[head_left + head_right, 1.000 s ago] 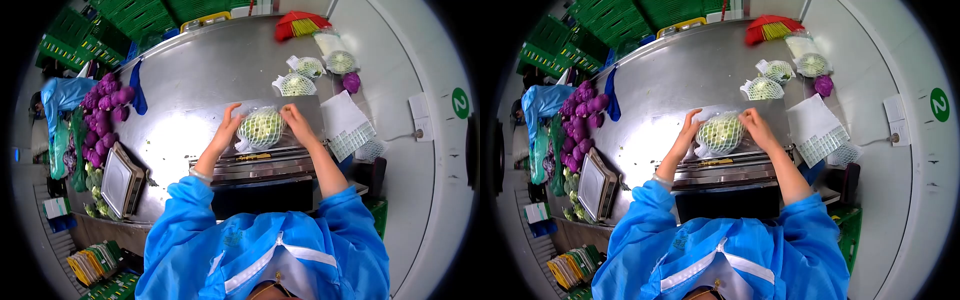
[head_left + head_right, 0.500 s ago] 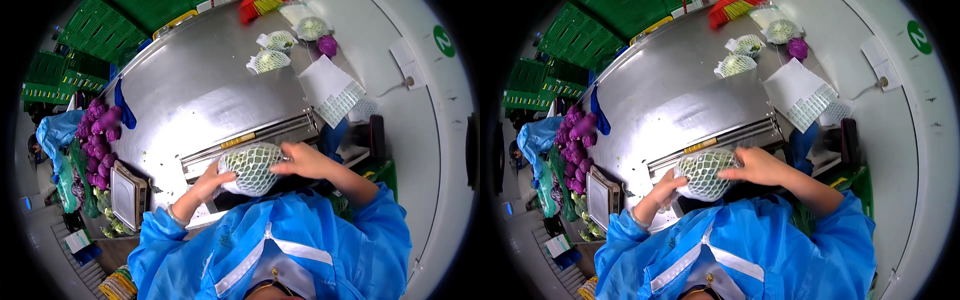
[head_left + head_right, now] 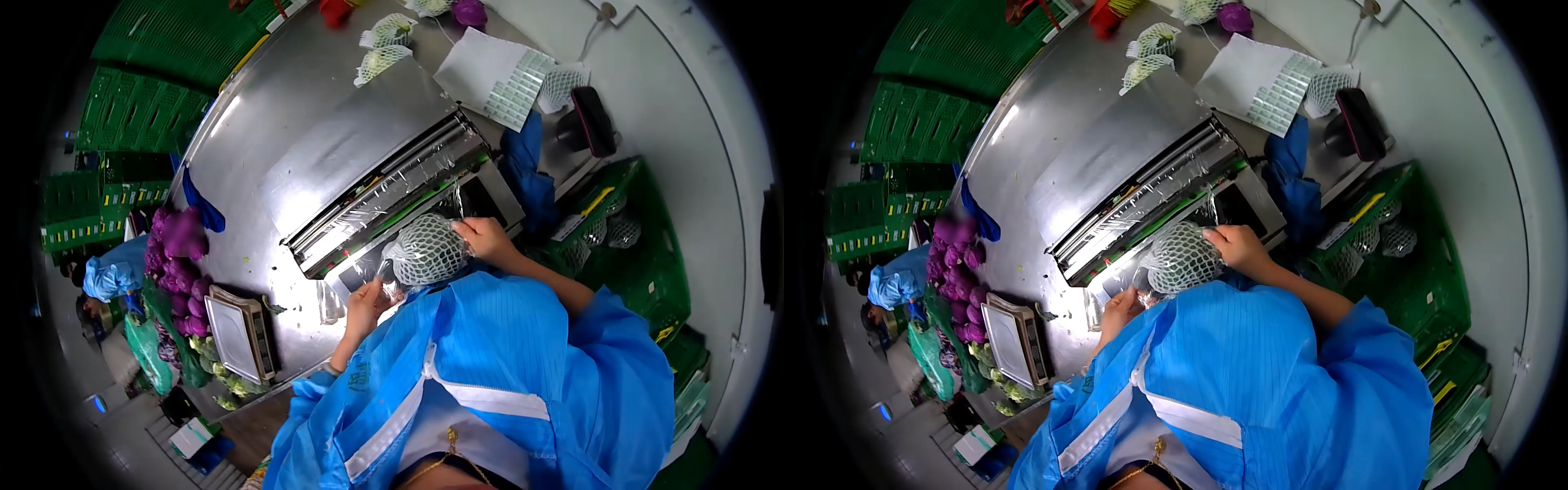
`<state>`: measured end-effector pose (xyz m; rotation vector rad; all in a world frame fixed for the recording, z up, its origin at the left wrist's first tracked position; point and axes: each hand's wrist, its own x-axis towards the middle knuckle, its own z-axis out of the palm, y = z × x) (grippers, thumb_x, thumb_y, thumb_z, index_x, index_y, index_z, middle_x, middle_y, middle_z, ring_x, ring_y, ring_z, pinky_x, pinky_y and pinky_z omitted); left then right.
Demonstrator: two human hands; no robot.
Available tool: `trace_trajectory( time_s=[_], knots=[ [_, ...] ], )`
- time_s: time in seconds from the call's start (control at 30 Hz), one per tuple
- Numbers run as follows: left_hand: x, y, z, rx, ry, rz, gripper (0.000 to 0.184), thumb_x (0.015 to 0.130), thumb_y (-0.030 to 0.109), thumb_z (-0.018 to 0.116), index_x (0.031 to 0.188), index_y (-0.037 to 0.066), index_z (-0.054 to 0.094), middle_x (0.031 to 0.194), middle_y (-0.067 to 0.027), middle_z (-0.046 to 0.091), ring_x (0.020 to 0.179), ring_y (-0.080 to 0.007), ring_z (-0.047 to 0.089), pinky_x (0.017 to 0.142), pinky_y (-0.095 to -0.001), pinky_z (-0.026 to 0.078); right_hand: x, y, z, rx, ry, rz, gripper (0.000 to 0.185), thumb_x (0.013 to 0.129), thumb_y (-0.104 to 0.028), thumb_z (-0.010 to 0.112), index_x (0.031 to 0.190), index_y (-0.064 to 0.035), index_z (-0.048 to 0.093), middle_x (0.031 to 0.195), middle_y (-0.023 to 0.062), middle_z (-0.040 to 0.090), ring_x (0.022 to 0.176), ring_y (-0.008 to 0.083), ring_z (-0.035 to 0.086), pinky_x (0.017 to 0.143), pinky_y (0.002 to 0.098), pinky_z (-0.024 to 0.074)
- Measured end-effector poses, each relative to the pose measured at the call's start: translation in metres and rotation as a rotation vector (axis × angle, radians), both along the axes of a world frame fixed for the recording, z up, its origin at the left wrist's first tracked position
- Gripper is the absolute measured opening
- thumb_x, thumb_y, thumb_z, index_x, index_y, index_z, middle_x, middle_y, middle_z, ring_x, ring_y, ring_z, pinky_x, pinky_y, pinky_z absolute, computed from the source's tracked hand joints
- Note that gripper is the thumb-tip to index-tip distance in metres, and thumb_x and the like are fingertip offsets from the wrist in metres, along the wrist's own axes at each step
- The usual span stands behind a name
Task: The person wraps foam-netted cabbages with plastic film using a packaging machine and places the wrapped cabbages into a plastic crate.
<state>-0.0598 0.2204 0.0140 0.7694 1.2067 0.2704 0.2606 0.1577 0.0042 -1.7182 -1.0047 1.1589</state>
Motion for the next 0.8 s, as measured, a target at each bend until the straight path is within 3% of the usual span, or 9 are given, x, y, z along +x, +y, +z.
trace_trajectory(
  time_s=[0.17,0.3,0.37,0.43,0.53,0.57,0.63,0.73,0.8],
  knots=[
    [0.004,0.005,-0.036,0.359,0.293,0.120,0.038,0.103,0.034,0.051,0.084,0.002,0.059,0.066,-0.0091,0.064,0.056,-0.0157,0.063,0.049,-0.0297,0.048,0.013,-0.016,-0.026,0.070,-0.423,-0.238,0.043,0.096,-0.032,0.058,0.071,0.0028,0.058,0.065,0.0261,0.057,0.061,0.0454,0.058,0.055,0.0496,0.0440],
    [0.030,0.011,-0.069,1.321,1.021,-0.538,0.023,0.096,0.020,0.056,0.079,0.006,0.058,0.059,-0.0125,0.061,0.048,-0.0268,0.060,0.045,-0.0395,0.047,0.010,-0.008,-0.069,0.226,-0.919,-0.047,0.034,0.096,-0.027,0.059,0.070,-0.0066,0.054,0.058,0.0145,0.060,0.054,0.0296,0.063,0.050,0.0398,0.0495],
    [0.046,0.016,-0.096,1.479,0.935,-0.517,0.012,0.085,0.016,0.061,0.078,0.008,0.057,0.063,-0.0147,0.063,0.055,-0.0328,0.064,0.047,-0.0446,0.047,-0.002,0.009,-0.084,0.455,-1.061,-0.034,0.027,0.096,-0.023,0.057,0.072,-0.0124,0.050,0.060,0.0050,0.059,0.052,0.0212,0.062,0.047,0.0343,0.0500],
    [0.054,0.017,-0.111,1.366,0.946,-0.572,0.010,0.086,0.016,0.059,0.087,0.006,0.062,0.069,-0.0154,0.067,0.060,-0.0338,0.065,0.051,-0.0450,0.049,-0.011,0.014,-0.072,0.126,-1.000,0.128,0.020,0.098,-0.021,0.052,0.084,-0.0087,0.059,0.075,0.0102,0.065,0.068,0.0252,0.067,0.059,0.0357,0.0544],
    [0.061,0.005,-0.097,0.704,0.093,-0.012,0.022,0.090,0.020,0.057,0.100,0.003,0.064,0.076,-0.0152,0.069,0.065,-0.0323,0.067,0.058,-0.0403,0.052,-0.046,0.001,-0.077,0.122,0.942,-0.319,0.024,0.099,-0.020,0.047,0.100,-0.0040,0.065,0.100,0.0146,0.068,0.089,0.0278,0.068,0.078,0.0363,0.0547],
    [0.073,-0.005,-0.073,0.291,-0.197,0.418,0.022,0.092,0.021,0.056,0.101,0.003,0.065,0.077,-0.0145,0.069,0.066,-0.0307,0.067,0.059,-0.0386,0.052,-0.044,-0.010,-0.058,0.420,0.276,0.163,0.023,0.100,-0.020,0.050,0.106,-0.0032,0.065,0.093,0.0109,0.066,0.090,0.0170,0.062,0.084,0.0319,0.0484],
    [0.074,-0.008,-0.025,0.661,-0.096,0.052,0.019,0.094,0.019,0.056,0.096,0.003,0.064,0.076,-0.0114,0.068,0.065,-0.0279,0.066,0.058,-0.0372,0.051,-0.044,-0.026,0.029,-0.002,0.816,0.112,0.030,0.103,-0.025,0.050,0.100,0.0003,0.066,0.092,0.0068,0.066,0.089,0.0097,0.059,0.078,0.0284,0.0483],
    [0.070,-0.010,0.017,1.186,0.021,-0.528,0.018,0.097,0.017,0.055,0.090,0.003,0.063,0.073,-0.0068,0.067,0.063,-0.0237,0.065,0.057,-0.0351,0.050,-0.043,-0.056,0.061,0.062,0.624,0.284,0.033,0.103,-0.024,0.049,0.098,0.0033,0.067,0.087,0.0137,0.067,0.083,0.0105,0.060,0.075,0.0297,0.0491],
    [0.085,-0.003,0.028,0.875,-0.233,-0.409,0.020,0.099,0.020,0.056,0.086,0.006,0.059,0.065,-0.0009,0.056,0.056,-0.0141,0.053,0.050,-0.0290,0.041,-0.044,-0.066,0.061,0.326,0.392,0.359,0.033,0.102,-0.023,0.051,0.096,0.0056,0.066,0.086,0.0197,0.068,0.077,0.0232,0.066,0.072,0.0353,0.0498]
  ],
)
